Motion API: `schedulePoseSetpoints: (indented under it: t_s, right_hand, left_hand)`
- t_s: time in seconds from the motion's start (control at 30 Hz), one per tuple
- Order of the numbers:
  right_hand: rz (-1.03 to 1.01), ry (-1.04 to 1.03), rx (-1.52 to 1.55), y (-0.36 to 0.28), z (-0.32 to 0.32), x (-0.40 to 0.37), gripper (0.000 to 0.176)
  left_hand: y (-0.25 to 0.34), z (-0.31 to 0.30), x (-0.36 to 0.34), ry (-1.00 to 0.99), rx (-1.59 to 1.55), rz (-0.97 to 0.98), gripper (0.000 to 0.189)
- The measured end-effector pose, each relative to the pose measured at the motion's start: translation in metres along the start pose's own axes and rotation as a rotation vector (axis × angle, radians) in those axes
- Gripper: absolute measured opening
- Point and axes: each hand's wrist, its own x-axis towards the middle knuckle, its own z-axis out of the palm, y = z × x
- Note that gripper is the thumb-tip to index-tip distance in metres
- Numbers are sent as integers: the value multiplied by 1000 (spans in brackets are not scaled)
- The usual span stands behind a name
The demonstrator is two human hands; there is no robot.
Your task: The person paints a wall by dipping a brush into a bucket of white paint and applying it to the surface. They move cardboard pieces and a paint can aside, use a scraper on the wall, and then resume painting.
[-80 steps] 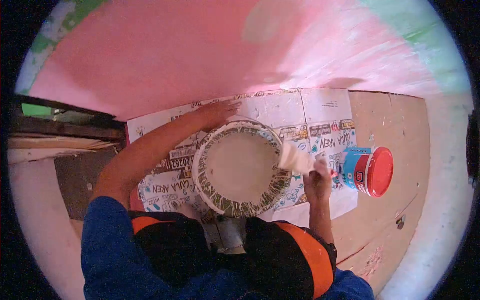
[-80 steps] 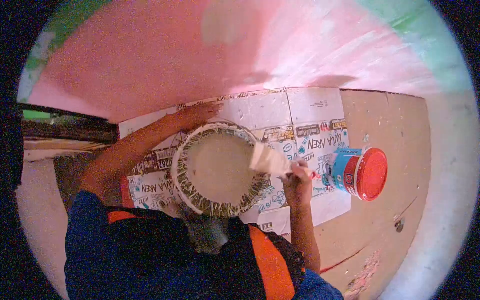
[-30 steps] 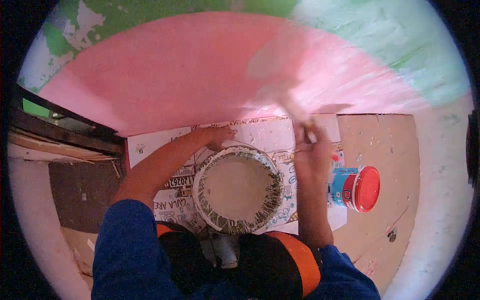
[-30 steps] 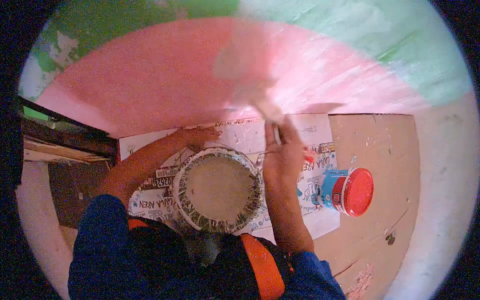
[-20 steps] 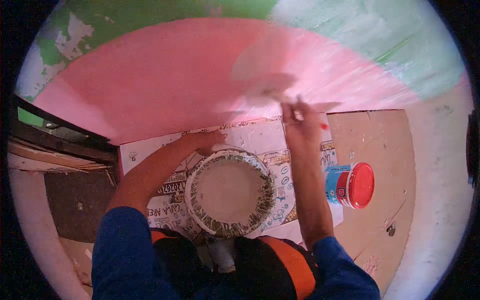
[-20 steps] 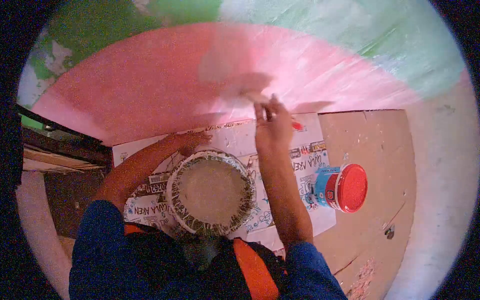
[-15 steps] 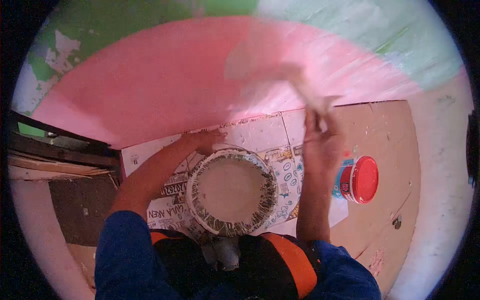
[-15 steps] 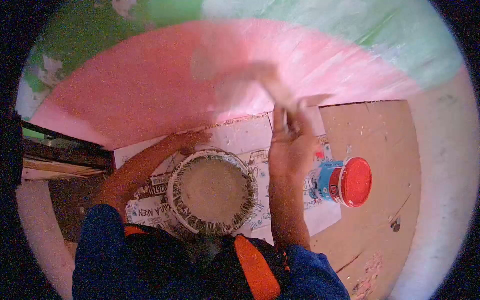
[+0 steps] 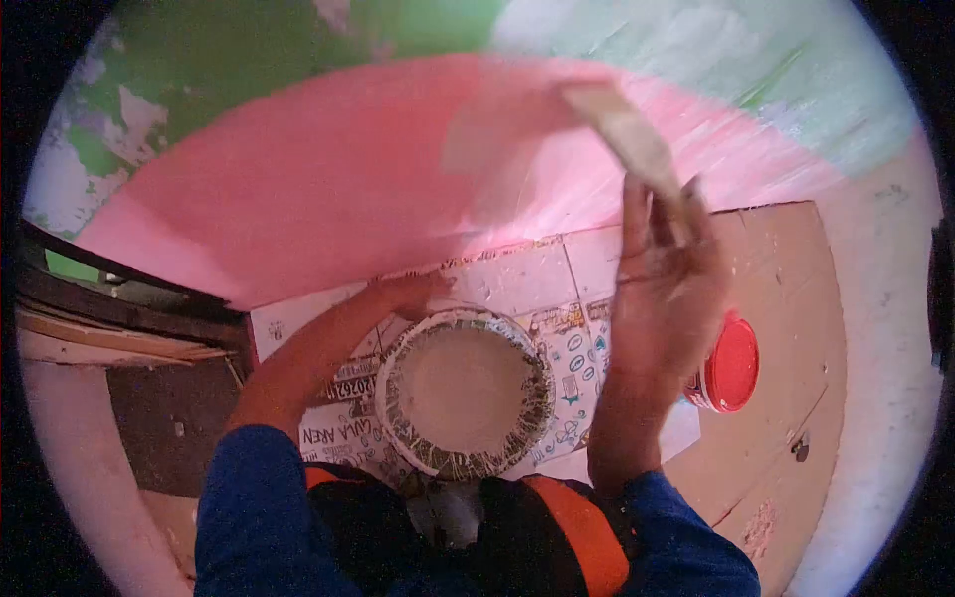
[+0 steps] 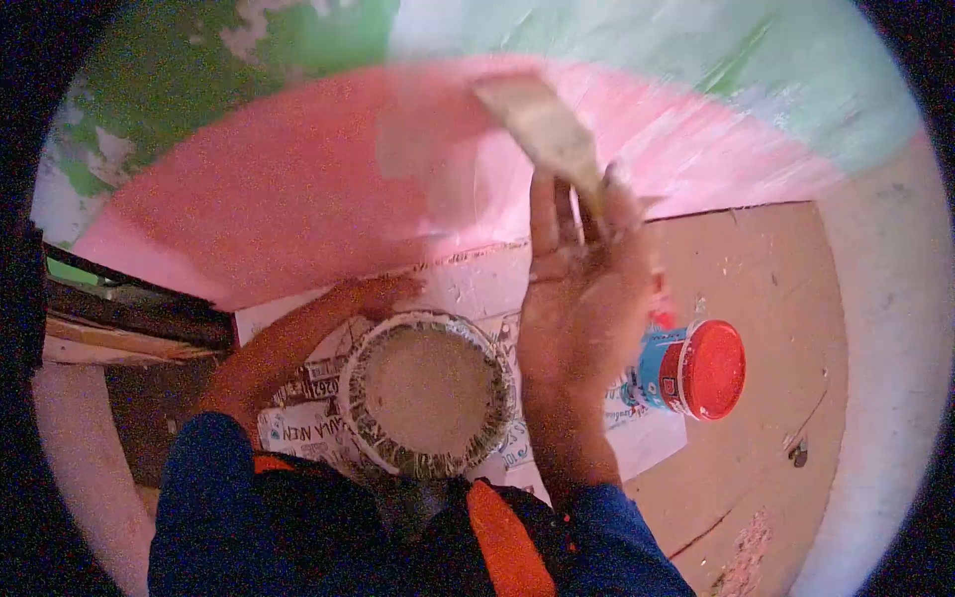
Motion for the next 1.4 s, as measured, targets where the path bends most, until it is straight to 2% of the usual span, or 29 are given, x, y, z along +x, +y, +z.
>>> schedulePoseSetpoints:
  t_s: [0.07,0.13,0.2,0.27,0.4,0.43,0.5,0.53,0.57,0.63,0.67,0.7,0.77,0.8,0.83,0.9,0.97,1.03,1.07,1.1,1.13,1.17,1.2,1.23,1.27,1.3,1.33,1.4]
  right_hand:
    - [-168,27,-72,34,-32,-5,29]
    - [-177,7,-106,45,-21,-12,32]
    - [-371,-256,69,38,2,-30,25]
    - [-454,-32,-122,43,18,-27,23]
    - [262,330,-455,88,-83,-11,21]
    - [199,191,-672,90,-110,-10,21]
    - [53,85,-638,65,-121,-19,14]
    - [89,114,-433,38,-95,-27,14]
    - [-14,-10,-625,20,-92,-32,14]
    - [65,-150,-926,-17,-92,-39,13]
    - [112,-289,-1028,-27,-96,-45,12]
    - [126,-300,-1037,-28,-101,-52,12]
    - [434,-810,-1280,-17,-112,-66,11]
    - [504,-886,-1402,-5,-112,-78,10]
    - [296,-1166,-1418,16,-134,-86,12]
    - [528,-1276,-1614,48,-138,-102,18]
    - [542,-1325,-1714,70,-156,-109,16]
    - [558,-1379,-1814,72,-154,-109,16]
    - [555,-1264,-1721,61,-144,-101,14]
    - [560,-1156,-1625,48,-137,-92,12]
    - [436,-1201,-1484,35,-136,-83,13]
    - [568,-920,-1486,19,-127,-82,14]
    - [751,-681,-1341,6,-125,-78,15]
    - [594,-738,-1286,-1,-119,-75,13]
    - [574,-661,-1346,-8,-130,-69,13]
    - [494,-530,-1366,-14,-140,-73,14]
    - [491,-546,-1356,-22,-155,-76,14]
    - [759,38,-703,-30,-178,-77,21]
  left_hand:
    - [6,-3,1,2,-45,41,60]
    - [-2,3,5,13,-68,46,55]
    - [-10,43,4,-2,-126,17,57]
    - [-25,60,8,-10,-145,8,60]
    - [-28,24,17,44,-131,-13,61]
    - [-24,19,14,67,-122,-17,59]
    - [-10,13,3,94,-100,-27,56]
    - [-4,9,-4,112,-94,-40,54]
    - [2,6,-11,131,-82,-51,52]
    - [11,-1,-30,178,-62,-85,49]
    - [14,-4,-40,203,-51,-95,48]
    - [17,-5,-50,236,-42,-103,47]
    - [14,2,-68,274,-46,-87,41]
    - [13,7,-77,304,-28,-57,36]
    - [11,11,-80,300,-32,-107,27]
    - [17,8,-92,294,24,-112,25]
    - [25,-9,-100,285,99,-107,24]
    - [43,-27,-104,86,-224,-379,36]
    - [48,-32,-107,93,-227,-402,36]
    - [53,-33,-110,202,-503,-407,40]
    - [57,-33,-114,319,-778,-407,45]
    - [62,-30,-116,335,-787,-435,45]
    - [68,-24,-116,441,-789,-349,49]
    - [77,-23,-117,496,-788,-315,51]
    - [87,-21,-117,550,-784,-280,53]
    - [100,-28,-119,511,-787,-270,55]
    - [109,-32,-119,475,-788,-259,56]
    - [114,-29,-118,534,-724,-257,57]
